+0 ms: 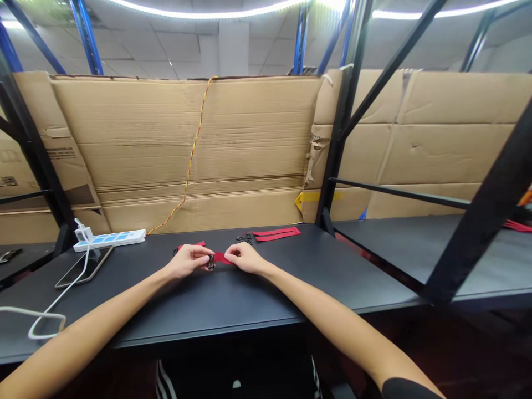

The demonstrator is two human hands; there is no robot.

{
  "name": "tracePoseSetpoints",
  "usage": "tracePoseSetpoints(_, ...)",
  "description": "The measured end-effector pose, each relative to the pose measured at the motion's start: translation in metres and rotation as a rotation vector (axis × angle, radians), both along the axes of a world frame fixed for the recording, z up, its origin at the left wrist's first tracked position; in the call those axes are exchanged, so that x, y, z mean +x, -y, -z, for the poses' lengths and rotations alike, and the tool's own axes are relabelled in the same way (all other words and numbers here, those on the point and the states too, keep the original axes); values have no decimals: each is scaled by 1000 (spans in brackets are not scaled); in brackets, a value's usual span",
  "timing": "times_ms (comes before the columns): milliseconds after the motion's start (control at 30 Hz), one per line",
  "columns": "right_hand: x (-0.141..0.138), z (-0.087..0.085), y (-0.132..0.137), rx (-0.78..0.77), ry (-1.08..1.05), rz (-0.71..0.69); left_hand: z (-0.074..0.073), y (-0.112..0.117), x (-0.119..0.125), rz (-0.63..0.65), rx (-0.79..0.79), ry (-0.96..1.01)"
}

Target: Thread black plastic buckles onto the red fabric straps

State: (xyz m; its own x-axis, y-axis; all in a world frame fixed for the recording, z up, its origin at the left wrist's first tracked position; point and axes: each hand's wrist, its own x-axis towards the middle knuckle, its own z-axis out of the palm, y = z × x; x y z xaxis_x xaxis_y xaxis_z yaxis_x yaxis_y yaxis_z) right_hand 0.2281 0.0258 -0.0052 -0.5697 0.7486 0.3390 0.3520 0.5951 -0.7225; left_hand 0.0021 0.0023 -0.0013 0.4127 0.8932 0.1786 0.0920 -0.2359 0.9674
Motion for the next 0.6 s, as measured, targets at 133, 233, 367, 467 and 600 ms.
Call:
tracePoseSetpoints(133,2,0,0,-22,27,-60,0,1,1,-2,17,-14)
tracePoseSetpoints(233,1,0,4,-26,75,-143,-1,4,2,3,25,-47)
tracePoseSetpoints(367,0,-1,6,-17,76,-170,-4,10,4,48,68,-79)
tracePoseSetpoints(467,0,-2,6,-27,76,-173,-7,13,6,65,75,-105)
tracePoseSetpoints(600,-1,-3,9,-62,85,-184,-9,16,6,66,139,-153)
